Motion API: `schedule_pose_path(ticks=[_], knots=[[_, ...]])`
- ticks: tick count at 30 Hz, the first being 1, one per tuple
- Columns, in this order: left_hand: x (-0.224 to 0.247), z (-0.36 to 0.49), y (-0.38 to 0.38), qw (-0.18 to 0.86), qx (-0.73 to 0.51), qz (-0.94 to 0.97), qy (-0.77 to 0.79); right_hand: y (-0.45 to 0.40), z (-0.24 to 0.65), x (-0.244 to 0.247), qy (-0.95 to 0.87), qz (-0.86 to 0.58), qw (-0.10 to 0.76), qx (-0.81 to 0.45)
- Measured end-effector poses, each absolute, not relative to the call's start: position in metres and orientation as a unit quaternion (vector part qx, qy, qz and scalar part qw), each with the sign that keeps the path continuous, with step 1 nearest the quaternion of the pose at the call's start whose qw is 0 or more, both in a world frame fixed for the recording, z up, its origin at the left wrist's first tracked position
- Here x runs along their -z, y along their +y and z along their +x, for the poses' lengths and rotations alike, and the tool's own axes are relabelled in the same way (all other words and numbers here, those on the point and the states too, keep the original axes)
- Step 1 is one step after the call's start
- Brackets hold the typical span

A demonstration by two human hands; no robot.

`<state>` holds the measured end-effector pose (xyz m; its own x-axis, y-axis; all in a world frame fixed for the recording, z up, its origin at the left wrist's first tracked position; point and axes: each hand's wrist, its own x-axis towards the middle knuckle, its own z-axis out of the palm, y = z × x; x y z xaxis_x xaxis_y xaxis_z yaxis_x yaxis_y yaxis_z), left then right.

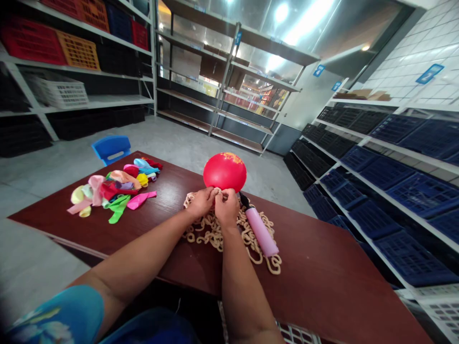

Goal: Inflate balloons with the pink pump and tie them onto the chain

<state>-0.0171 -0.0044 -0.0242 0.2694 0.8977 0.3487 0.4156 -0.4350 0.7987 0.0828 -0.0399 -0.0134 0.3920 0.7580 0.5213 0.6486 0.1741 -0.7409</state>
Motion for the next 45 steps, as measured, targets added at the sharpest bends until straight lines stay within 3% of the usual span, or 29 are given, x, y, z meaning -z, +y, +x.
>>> schedule_pose_path(ticks=[10,17,22,45], knots=[[0.032,-0.020,0.007,0.295,-0.451,0.704,0.463,-0.043,0.080,0.009,-0.643,-0.561,0.521,-0.028],[0.035,-0.020,0.007,0.273,-0.452,0.721,0.449,-0.039,0.082,0.013,-0.548,-0.544,0.594,-0.225],[0.038,-0.020,0.008,0.274,-0.455,0.724,0.441,-0.036,0.082,0.016,-0.526,-0.509,0.620,-0.283],[0.035,-0.022,0.007,0.312,-0.459,0.720,0.417,-0.031,0.087,0.022,-0.495,-0.516,0.618,-0.327]])
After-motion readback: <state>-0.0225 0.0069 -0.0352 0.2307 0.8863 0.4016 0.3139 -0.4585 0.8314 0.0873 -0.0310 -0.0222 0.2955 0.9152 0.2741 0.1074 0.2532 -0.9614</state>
